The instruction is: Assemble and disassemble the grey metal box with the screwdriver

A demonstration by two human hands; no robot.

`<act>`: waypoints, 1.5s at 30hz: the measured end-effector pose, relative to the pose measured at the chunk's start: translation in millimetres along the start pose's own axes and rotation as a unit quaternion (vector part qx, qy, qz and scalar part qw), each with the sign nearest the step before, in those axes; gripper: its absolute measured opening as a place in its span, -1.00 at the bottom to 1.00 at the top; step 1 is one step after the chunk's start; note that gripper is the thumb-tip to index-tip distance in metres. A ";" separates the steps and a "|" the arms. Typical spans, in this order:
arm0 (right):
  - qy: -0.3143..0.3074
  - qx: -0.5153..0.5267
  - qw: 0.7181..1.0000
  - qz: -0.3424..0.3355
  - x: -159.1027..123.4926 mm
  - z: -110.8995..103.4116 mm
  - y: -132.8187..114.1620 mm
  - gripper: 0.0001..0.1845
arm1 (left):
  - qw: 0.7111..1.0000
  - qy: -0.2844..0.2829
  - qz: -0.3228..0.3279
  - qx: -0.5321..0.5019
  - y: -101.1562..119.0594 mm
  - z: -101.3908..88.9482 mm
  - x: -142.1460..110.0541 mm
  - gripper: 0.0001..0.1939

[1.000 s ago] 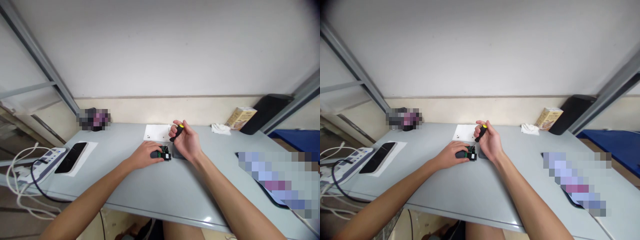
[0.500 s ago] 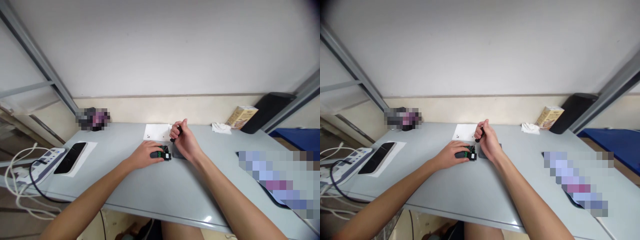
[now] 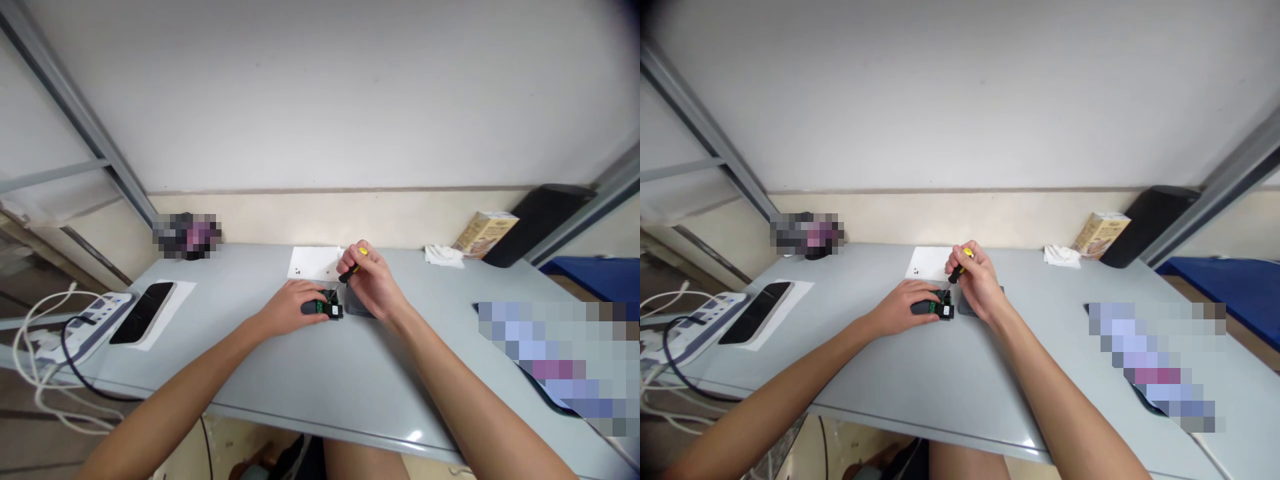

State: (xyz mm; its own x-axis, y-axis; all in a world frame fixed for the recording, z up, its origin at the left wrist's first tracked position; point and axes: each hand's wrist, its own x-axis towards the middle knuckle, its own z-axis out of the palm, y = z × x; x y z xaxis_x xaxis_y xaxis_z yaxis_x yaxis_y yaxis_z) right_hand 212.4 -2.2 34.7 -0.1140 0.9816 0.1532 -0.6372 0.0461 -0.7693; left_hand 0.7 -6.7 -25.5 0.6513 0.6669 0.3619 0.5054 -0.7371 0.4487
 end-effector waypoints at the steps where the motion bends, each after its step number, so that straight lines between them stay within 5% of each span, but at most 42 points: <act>1: 0.001 0.002 1.000 -0.008 1.0 -0.5 0.9 -0.56 | 1.000 -0.001 -0.002 0.000 0.0 -0.1 0.1 -0.70; 11: -0.009 -0.016 1.000 0.000 3.9 -7.6 2.4 -0.65 | 1.000 -0.004 -0.003 0.006 0.2 -0.1 -0.1 -0.70; 18: -0.021 -0.033 0.999 -0.007 -1.0 -0.5 0.2 -0.42 | 1.000 -0.001 -0.002 -0.001 0.5 -0.4 -0.6 -0.70; 28: -0.037 -0.073 0.997 0.000 -2.7 1.6 -1.1 -0.58 | 0.999 -0.008 -0.021 -0.025 4.4 -2.7 0.4 -0.69; 34: -0.032 -0.064 0.997 -0.014 -3.1 4.2 -3.0 -0.40 | 1.000 -0.003 -0.011 -0.006 0.8 -1.2 -0.8 -0.70; 39: -0.033 -0.057 0.998 -0.010 -1.0 2.6 -1.7 -0.54 | 1.000 -0.004 -0.011 0.002 1.4 -1.5 -0.8 -0.70; 42: -0.038 -0.105 0.994 0.002 -1.6 1.9 -1.4 -0.58 | 1.000 -0.002 -0.010 0.006 2.5 -1.9 -0.5 -0.70; 45: -0.012 -0.177 0.983 -0.054 -1.3 -0.3 1.9 -0.58 | 1.000 -0.004 -0.008 0.012 4.1 -3.6 -0.3 -0.70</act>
State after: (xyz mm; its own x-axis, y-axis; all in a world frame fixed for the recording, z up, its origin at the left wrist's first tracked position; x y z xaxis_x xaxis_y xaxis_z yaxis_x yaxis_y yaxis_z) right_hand 211.5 -3.3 32.9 -0.0809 0.9633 0.2560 -0.3425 0.2144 -0.9147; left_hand 0.5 -9.6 -20.8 0.6474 0.6778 0.3486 0.5295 -0.7289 0.4339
